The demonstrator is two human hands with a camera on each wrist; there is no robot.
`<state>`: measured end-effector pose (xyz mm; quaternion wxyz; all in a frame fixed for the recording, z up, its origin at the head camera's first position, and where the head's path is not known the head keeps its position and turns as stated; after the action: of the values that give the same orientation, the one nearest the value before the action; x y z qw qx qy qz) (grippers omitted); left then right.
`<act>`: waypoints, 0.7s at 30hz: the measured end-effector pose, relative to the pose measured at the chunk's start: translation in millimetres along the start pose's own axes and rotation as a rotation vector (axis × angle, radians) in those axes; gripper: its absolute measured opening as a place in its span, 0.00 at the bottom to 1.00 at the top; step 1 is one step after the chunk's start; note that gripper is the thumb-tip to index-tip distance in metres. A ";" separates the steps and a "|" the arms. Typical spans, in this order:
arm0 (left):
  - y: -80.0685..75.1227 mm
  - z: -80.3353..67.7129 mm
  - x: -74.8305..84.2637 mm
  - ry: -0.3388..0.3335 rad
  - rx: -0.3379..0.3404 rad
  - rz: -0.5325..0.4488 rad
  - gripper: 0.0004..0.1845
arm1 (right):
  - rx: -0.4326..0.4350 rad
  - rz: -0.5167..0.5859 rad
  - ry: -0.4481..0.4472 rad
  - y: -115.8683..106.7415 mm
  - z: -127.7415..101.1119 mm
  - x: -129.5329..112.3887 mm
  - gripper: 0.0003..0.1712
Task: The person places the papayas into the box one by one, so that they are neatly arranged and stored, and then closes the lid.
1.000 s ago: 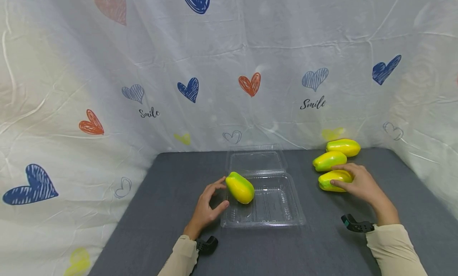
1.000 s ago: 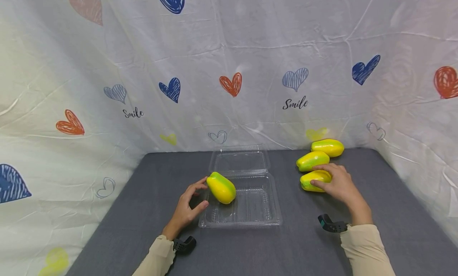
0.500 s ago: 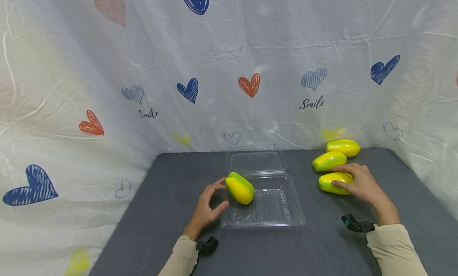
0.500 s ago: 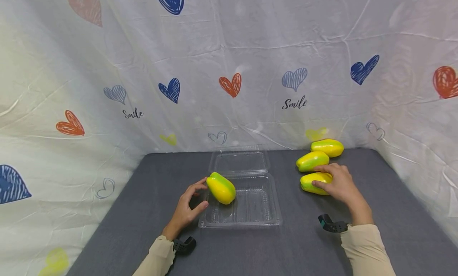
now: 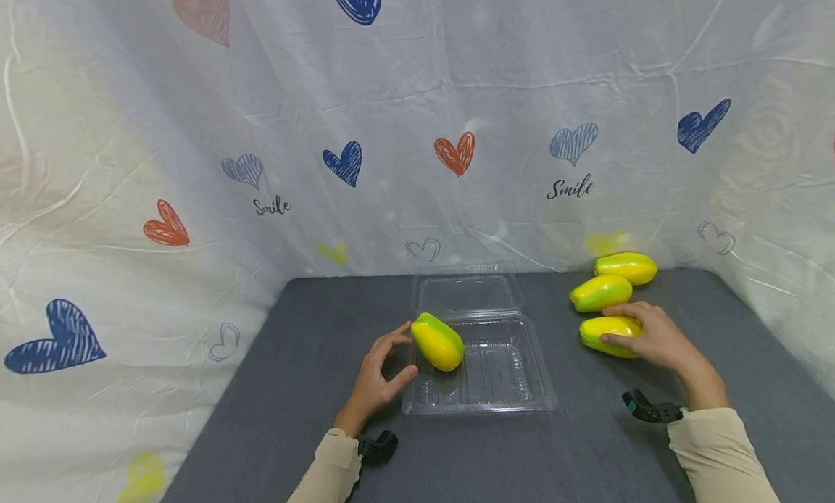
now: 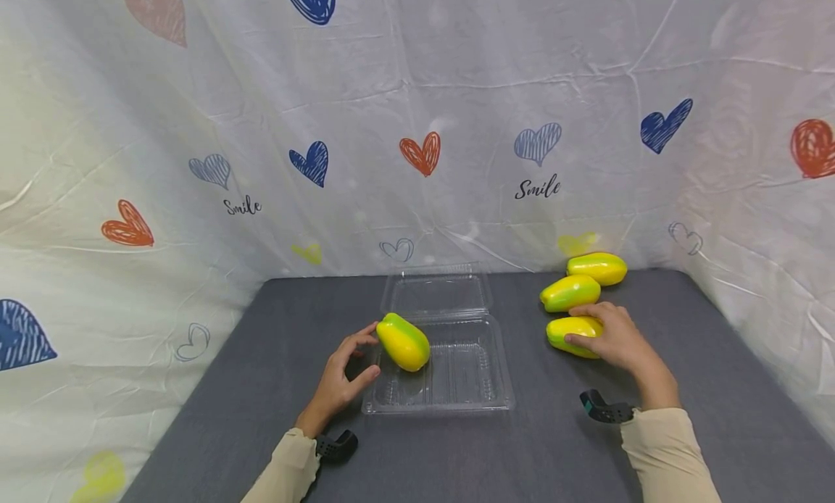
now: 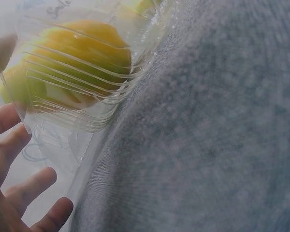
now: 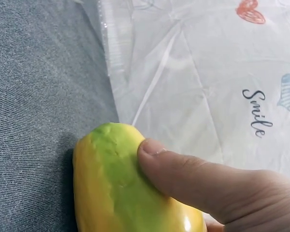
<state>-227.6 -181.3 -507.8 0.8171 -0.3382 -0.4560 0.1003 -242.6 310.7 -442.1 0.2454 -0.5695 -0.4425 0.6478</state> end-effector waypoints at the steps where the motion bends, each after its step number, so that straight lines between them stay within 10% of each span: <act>1: -0.1 0.1 0.2 0.002 0.001 0.000 0.24 | -0.010 0.002 -0.002 0.1 -0.4 0.0 0.36; 21: -0.5 1.0 2.0 0.011 0.006 0.009 0.23 | -0.112 0.003 0.027 3.5 -2.3 -3.1 0.41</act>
<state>-227.3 -180.3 -505.8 0.8201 -0.3384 -0.4498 0.1035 -239.1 307.1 -443.4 0.2182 -0.5918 -0.4739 0.6145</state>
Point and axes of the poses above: each hand's wrist, its own z-axis towards the middle knuckle, its own y-axis out of the palm, x = y × z, the point moved 1 cm from there along z, towards the middle knuckle, and after that the axes turned 13 degrees about -x, right-handed, at the moved point
